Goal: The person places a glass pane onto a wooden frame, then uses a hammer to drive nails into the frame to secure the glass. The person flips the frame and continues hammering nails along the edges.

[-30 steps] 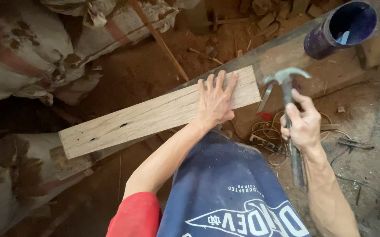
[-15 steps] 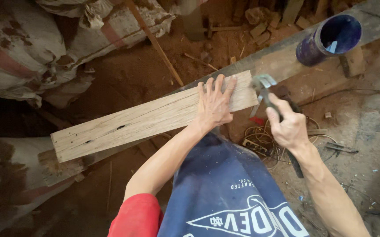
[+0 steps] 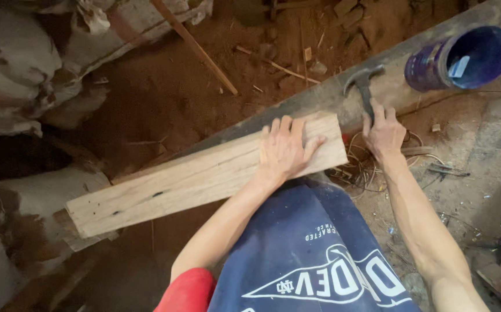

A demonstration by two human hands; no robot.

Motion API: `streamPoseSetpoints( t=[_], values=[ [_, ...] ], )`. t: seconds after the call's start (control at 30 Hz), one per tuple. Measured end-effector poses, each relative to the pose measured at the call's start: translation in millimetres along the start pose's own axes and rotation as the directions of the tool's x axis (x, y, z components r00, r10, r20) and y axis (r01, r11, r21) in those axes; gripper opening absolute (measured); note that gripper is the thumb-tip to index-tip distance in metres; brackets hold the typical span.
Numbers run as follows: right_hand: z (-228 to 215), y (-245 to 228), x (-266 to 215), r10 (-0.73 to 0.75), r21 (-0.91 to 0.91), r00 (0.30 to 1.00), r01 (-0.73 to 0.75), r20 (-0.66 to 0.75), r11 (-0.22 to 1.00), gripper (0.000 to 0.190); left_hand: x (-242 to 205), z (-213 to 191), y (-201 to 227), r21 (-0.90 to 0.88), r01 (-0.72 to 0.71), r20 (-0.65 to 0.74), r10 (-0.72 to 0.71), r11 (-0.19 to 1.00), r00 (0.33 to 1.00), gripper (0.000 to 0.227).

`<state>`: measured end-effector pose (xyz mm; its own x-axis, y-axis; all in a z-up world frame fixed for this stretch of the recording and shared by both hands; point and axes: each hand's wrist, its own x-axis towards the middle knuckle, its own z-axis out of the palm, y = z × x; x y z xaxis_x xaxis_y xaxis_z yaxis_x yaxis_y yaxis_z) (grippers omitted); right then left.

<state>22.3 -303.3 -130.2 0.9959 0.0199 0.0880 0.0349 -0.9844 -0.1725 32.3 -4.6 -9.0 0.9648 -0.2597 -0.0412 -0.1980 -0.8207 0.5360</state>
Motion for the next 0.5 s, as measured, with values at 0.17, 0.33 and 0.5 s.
streamPoseSetpoints(
  t=[0.17, 0.33, 0.5],
  values=[
    [-13, -21, -21, 0.097, -0.126, 0.995, -0.094, 0.013, 0.987, 0.037, -10, 1, -1, -0.001, 0.049, -0.066, -0.049, 0.999, 0.997, 0.057],
    [-57, -60, -8, 0.263, 0.376, 0.96, -0.282, 0.102, 0.883, 0.044, -50, -16, -34, 0.145, 0.441, -0.448, -0.339, 0.886, 0.827, 0.051],
    [-88, -100, 29, 0.26, 0.304, 0.339, -0.938, 0.904, 0.166, 0.084, -103, -61, -89, -0.199, 0.978, -0.343, -0.939, 0.059, -0.013, 0.107]
  ],
)
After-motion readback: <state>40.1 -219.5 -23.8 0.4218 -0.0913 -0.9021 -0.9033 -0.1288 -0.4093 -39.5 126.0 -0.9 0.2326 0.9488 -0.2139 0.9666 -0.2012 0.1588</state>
